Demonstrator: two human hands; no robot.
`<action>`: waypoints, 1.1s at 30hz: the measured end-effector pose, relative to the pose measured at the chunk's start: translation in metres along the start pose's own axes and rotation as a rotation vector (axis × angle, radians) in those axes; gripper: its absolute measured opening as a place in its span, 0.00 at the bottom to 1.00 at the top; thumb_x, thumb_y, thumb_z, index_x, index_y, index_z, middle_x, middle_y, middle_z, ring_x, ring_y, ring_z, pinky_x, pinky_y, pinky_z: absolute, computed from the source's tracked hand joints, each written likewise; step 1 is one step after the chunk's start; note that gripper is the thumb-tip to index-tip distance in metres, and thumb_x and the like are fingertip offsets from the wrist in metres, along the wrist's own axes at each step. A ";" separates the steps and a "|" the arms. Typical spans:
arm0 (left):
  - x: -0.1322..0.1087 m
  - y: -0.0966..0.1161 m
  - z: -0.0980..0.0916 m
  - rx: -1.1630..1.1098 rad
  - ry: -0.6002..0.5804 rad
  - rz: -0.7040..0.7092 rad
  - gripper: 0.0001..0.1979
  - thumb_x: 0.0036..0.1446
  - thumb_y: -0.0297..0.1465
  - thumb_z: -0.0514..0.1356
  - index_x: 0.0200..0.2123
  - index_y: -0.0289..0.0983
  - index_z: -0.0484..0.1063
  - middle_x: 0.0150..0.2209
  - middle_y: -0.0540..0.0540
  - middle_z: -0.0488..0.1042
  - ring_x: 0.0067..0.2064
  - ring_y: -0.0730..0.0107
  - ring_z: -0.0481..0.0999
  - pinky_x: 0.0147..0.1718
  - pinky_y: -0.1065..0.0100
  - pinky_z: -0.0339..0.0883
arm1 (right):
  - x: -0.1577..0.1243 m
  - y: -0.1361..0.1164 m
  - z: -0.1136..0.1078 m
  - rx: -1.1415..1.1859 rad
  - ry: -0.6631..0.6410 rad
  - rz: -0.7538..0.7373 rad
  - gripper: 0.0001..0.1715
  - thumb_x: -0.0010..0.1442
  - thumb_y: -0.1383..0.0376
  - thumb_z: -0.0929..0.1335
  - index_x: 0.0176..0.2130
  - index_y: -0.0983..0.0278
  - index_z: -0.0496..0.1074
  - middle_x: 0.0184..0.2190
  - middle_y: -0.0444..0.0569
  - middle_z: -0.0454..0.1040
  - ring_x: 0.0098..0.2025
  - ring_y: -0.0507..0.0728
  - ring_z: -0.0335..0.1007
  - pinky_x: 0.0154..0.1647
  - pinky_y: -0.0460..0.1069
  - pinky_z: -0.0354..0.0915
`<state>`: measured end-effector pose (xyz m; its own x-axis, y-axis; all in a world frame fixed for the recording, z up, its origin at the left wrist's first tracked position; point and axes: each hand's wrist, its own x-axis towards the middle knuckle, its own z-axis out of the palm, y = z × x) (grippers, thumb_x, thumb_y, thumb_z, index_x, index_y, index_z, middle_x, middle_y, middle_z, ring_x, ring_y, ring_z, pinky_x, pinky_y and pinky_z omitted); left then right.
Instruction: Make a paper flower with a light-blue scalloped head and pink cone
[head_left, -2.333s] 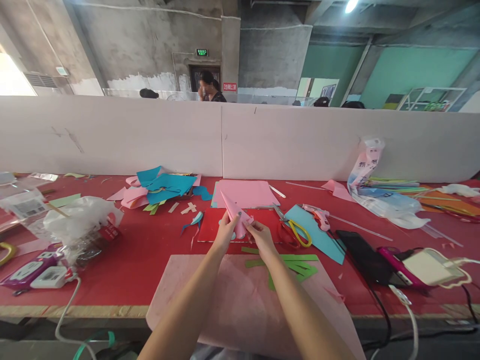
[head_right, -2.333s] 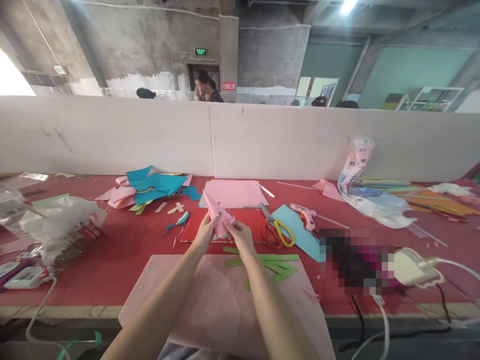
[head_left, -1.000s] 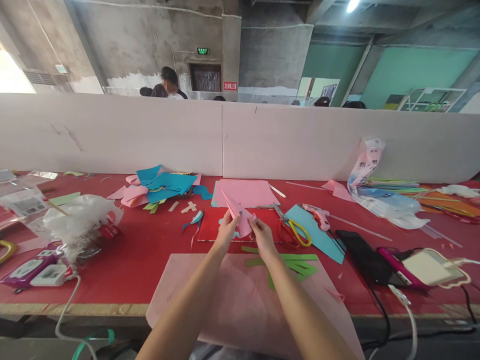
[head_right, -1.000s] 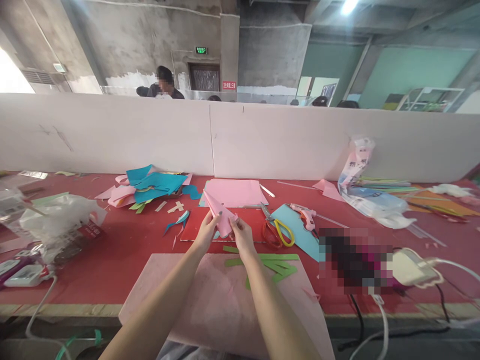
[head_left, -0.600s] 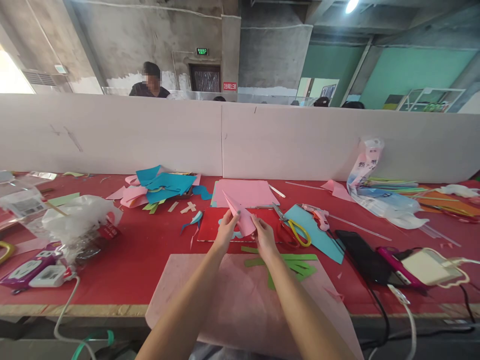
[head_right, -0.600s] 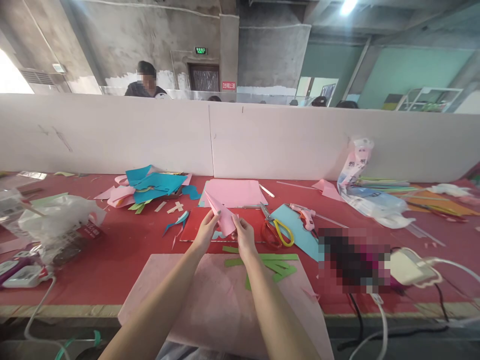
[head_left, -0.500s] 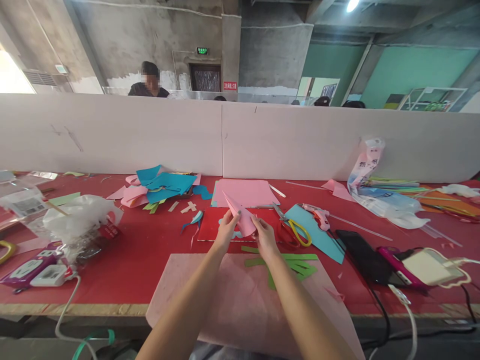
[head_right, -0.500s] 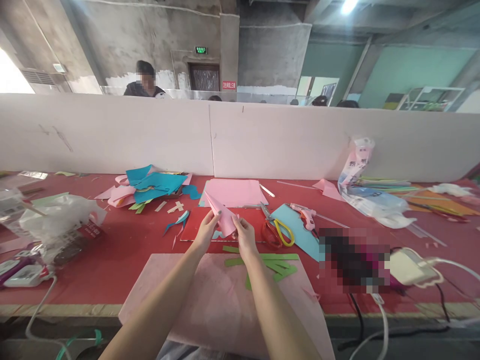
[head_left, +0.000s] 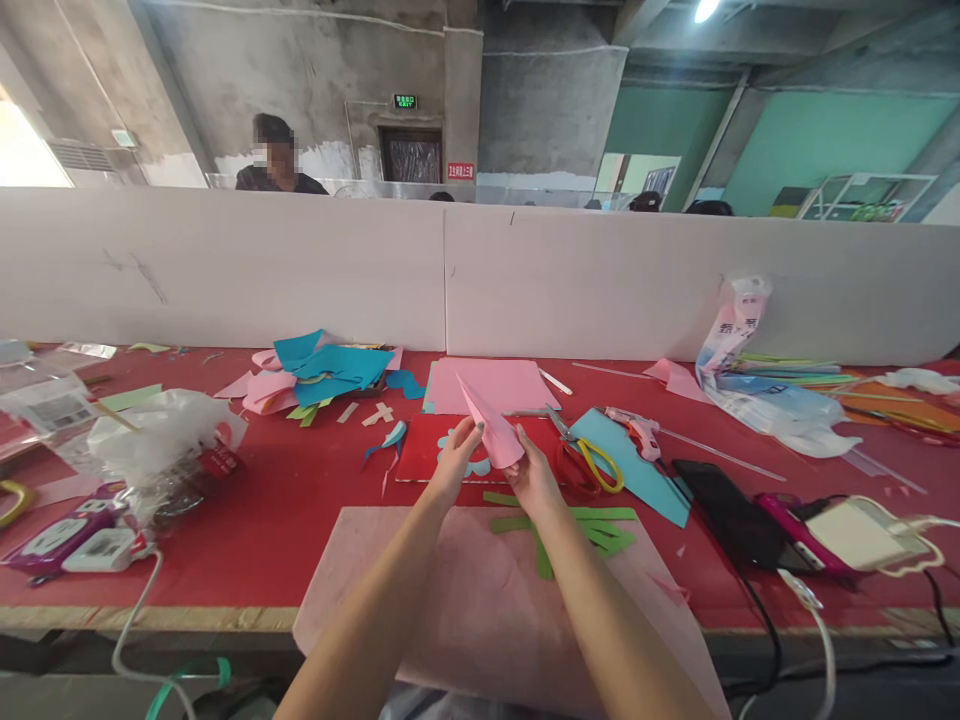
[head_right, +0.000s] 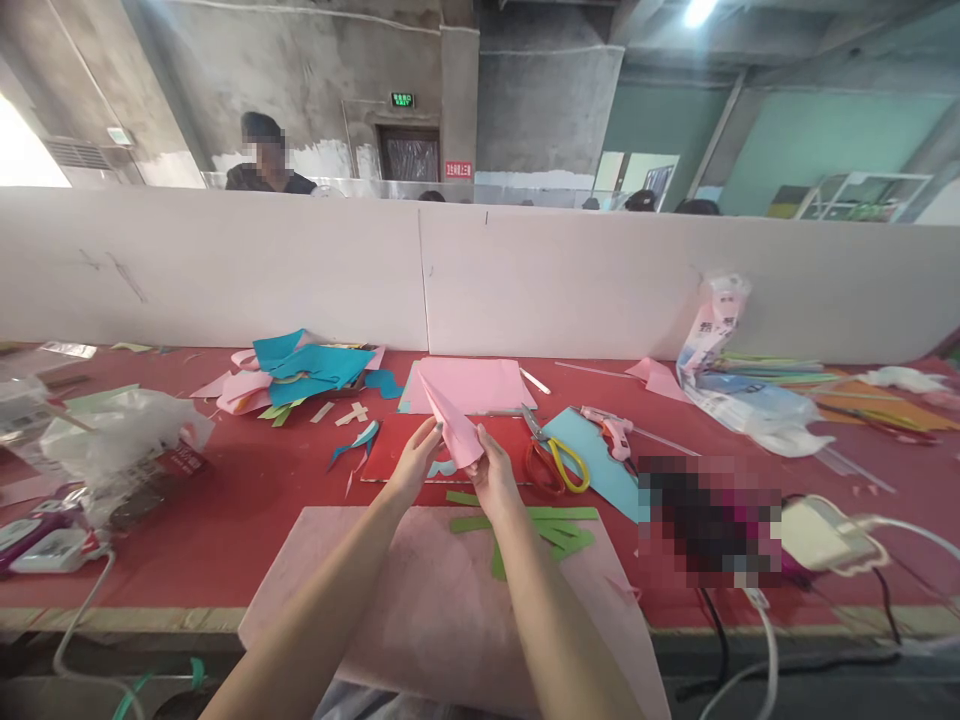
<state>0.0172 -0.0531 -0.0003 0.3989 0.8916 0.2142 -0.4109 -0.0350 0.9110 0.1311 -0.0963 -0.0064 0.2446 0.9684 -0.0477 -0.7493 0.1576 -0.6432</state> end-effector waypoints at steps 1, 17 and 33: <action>0.000 0.000 0.000 0.012 -0.007 0.008 0.20 0.49 0.41 0.59 0.43 0.37 0.69 0.46 0.43 0.71 0.51 0.58 0.66 0.49 0.63 0.59 | 0.000 0.000 0.000 0.018 0.001 0.022 0.11 0.43 0.62 0.72 0.28 0.64 0.70 0.22 0.40 0.69 0.16 0.44 0.52 0.12 0.42 0.48; 0.005 0.002 -0.004 -0.062 0.163 -0.009 0.20 0.44 0.42 0.61 0.37 0.35 0.68 0.37 0.44 0.73 0.40 0.65 0.71 0.37 0.69 0.63 | -0.003 0.004 0.001 -0.287 -0.100 -0.040 0.18 0.47 0.55 0.70 0.22 0.64 0.61 0.14 0.37 0.61 0.15 0.45 0.53 0.14 0.42 0.49; 0.009 -0.003 -0.007 0.079 0.299 0.010 0.19 0.42 0.43 0.61 0.33 0.34 0.69 0.30 0.47 0.72 0.32 0.70 0.70 0.31 0.71 0.60 | -0.003 0.003 0.002 -0.357 -0.090 -0.119 0.19 0.50 0.52 0.67 0.23 0.63 0.61 0.15 0.38 0.60 0.14 0.46 0.53 0.13 0.42 0.49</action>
<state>0.0166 -0.0414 -0.0038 0.1316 0.9839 0.1209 -0.3435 -0.0691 0.9366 0.1266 -0.0981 -0.0068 0.2502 0.9630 0.1003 -0.4535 0.2081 -0.8666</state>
